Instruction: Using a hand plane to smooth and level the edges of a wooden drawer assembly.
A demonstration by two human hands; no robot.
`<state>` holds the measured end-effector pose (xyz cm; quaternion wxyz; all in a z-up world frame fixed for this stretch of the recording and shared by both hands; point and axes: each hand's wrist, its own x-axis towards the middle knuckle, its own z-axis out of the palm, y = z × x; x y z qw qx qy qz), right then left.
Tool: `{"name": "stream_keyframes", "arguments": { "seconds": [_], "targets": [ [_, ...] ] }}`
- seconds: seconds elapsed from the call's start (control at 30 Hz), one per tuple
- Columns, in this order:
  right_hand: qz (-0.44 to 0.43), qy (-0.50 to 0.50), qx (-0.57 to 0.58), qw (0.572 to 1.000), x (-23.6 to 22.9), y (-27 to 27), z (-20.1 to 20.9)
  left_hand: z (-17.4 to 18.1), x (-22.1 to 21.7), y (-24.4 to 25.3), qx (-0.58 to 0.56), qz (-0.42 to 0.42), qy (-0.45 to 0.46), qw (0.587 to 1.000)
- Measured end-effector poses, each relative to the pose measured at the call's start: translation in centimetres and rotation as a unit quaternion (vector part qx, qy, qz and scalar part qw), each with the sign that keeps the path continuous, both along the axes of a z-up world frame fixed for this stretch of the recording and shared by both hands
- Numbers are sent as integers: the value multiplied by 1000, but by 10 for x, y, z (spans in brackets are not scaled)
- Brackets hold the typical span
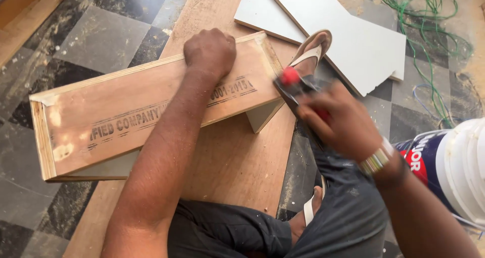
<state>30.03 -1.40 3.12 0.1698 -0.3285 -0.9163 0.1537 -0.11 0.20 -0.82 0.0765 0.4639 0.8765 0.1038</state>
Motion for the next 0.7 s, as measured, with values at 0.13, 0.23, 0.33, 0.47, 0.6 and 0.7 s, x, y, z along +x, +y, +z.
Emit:
{"name": "stream_keyframes", "arguments": {
  "seconds": [0.13,0.23,0.33,0.47,0.6,0.7],
  "targets": [
    [-32,-18,-35,999,2,18,-14,0,9,-1,-8,10,-4,1000],
    [11,-47,46,998,-60,71,-21,-8,14,-2,2,-4,11,1000],
    [-3,-29,2,1000,-129,112,-7,-17,4,3,78,-17,45,996],
    [2,51,58,997,-134,118,-21,-6,-2,1,80,-14,40,996],
    [-27,-20,-14,999,-66,72,-15,-1,0,-1,19,-7,5,1000],
    [-22,-1,-17,1000,-1,10,-12,-3,0,4,24,1,19,1000]
  ]
}}
